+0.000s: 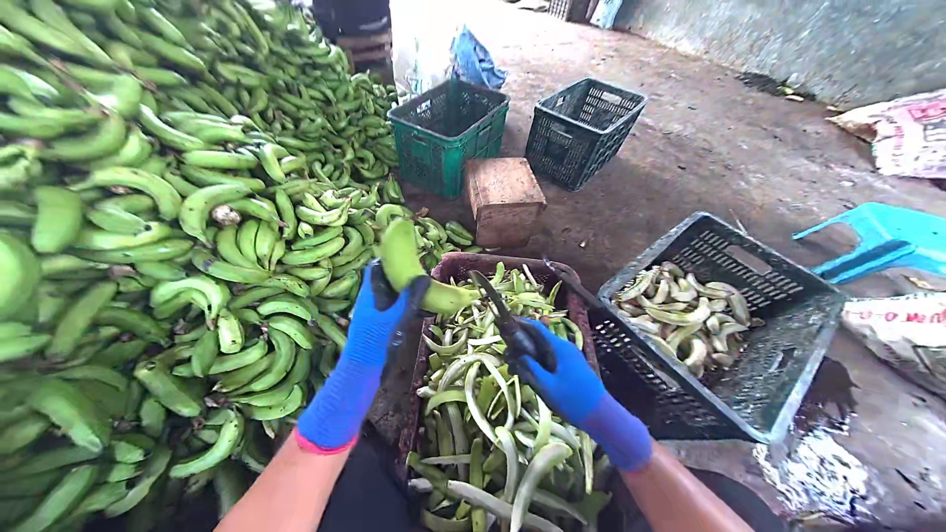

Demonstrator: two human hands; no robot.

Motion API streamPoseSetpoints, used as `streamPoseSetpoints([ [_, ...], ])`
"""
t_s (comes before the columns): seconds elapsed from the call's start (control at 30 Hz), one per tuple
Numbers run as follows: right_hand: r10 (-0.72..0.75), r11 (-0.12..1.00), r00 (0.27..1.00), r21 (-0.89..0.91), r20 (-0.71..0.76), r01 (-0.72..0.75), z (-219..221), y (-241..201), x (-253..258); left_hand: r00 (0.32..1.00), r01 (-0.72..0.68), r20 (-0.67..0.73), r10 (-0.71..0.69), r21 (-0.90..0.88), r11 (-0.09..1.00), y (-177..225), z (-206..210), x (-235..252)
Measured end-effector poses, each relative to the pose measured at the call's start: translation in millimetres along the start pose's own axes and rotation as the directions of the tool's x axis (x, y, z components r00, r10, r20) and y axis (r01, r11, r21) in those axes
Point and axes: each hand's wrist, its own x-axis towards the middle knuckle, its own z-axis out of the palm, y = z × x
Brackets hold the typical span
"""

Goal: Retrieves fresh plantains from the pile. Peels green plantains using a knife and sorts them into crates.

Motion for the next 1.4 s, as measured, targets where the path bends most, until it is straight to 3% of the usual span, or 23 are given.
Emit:
streamPoseSetpoints([
  [0.1,0.019,1.0,0.996,0.022,-0.092,-0.017,-14,1,-6,0.973,-0.227,0.017,0.231,0.262,0.938,14,35,-29],
  [0.2,-0.154,0.975,0.931,0.103,-0.332,0.198,-27,2,-23,0.955,-0.283,0.006,0.297,0.319,0.905,5,56,-42],
  [0.23,-0.154,0.981,0.94,0.062,-0.305,0.182,-32,3,-28,0.954,-0.289,0.007,0.299,0.29,0.913,1,61,-45],
  [0.27,-0.059,0.998,0.981,-0.033,-0.184,0.053,-36,5,-32,0.955,-0.292,0.009,0.298,0.231,0.928,-4,64,-48],
  [0.3,0.157,0.973,0.987,-0.173,0.028,-0.15,-40,8,-29,0.957,-0.291,0.023,0.291,0.146,0.946,-10,67,-49],
  [0.33,0.36,0.902,0.913,-0.323,0.191,-0.288,-38,17,-21,0.959,-0.281,0.051,0.279,0.046,0.959,-14,67,-49],
  [0.37,0.461,0.847,0.848,-0.416,0.261,-0.332,-34,26,-14,0.963,-0.244,0.097,0.25,-0.072,0.967,-15,65,-48],
  [0.4,0.462,0.845,0.845,-0.422,0.268,-0.328,-32,33,-12,0.972,-0.171,0.134,0.196,-0.174,0.97,-15,62,-46],
  [0.47,0.29,0.923,0.934,-0.318,0.21,-0.215,-38,36,-18,0.99,-0.038,0.124,0.073,-0.26,0.965,-16,57,-41],
  [0.53,0.0,0.956,0.99,-0.289,0.144,0.042,-39,38,-25,0.995,-0.008,0.092,0.029,-0.219,0.976,-21,50,-32],
  [0.6,-0.331,0.858,0.939,-0.385,0.088,0.339,-32,44,-27,0.992,-0.046,0.109,0.067,-0.182,0.982,-28,47,-25],
  [0.67,-0.463,0.762,0.884,-0.478,0.07,0.437,-25,45,-20,0.978,-0.048,0.195,0.079,-0.161,0.986,-25,50,-31],
  [0.77,-0.438,0.743,0.896,-0.591,-0.076,0.313,-29,40,1,0.965,0.062,0.26,-0.022,-0.146,0.987,-9,56,-55],
  [0.9,-0.186,0.828,0.926,-0.56,-0.33,-0.033,-71,33,18,0.888,0.317,0.415,-0.197,-0.245,0.916,0,48,-57],
  [0.97,-0.172,0.871,0.946,-0.492,-0.274,0.016,-74,33,10,0.891,0.322,0.412,-0.191,-0.275,0.906,-1,44,-51],
  [1.03,-0.165,0.931,0.981,-0.346,-0.106,0.119,-57,35,-5,0.964,0.178,0.235,-0.125,-0.221,0.959,-7,42,-44],
  [1.1,-0.228,0.94,0.97,-0.239,0.086,0.243,-34,34,-18,0.999,0.019,0.053,-0.014,-0.101,0.995,-12,40,-38],
  [1.17,-0.298,0.903,0.94,-0.268,0.168,0.335,-21,29,-18,0.998,-0.061,0.017,0.062,-0.064,0.996,-14,41,-39],
  [1.23,-0.321,0.851,0.943,-0.409,0.091,0.33,-24,27,-6,0.99,-0.042,0.131,0.053,-0.086,0.995,-10,45,-51],
  [1.33,-0.403,0.763,0.903,-0.6,-0.149,0.242,-48,30,14,0.925,0.074,0.376,-0.05,-0.051,0.996,-3,47,-61],
  [1.4,-0.304,0.805,0.916,-0.585,-0.261,0.101,-64,27,16,0.878,0.112,0.47,-0.088,-0.024,0.993,-2,46,-62],
])
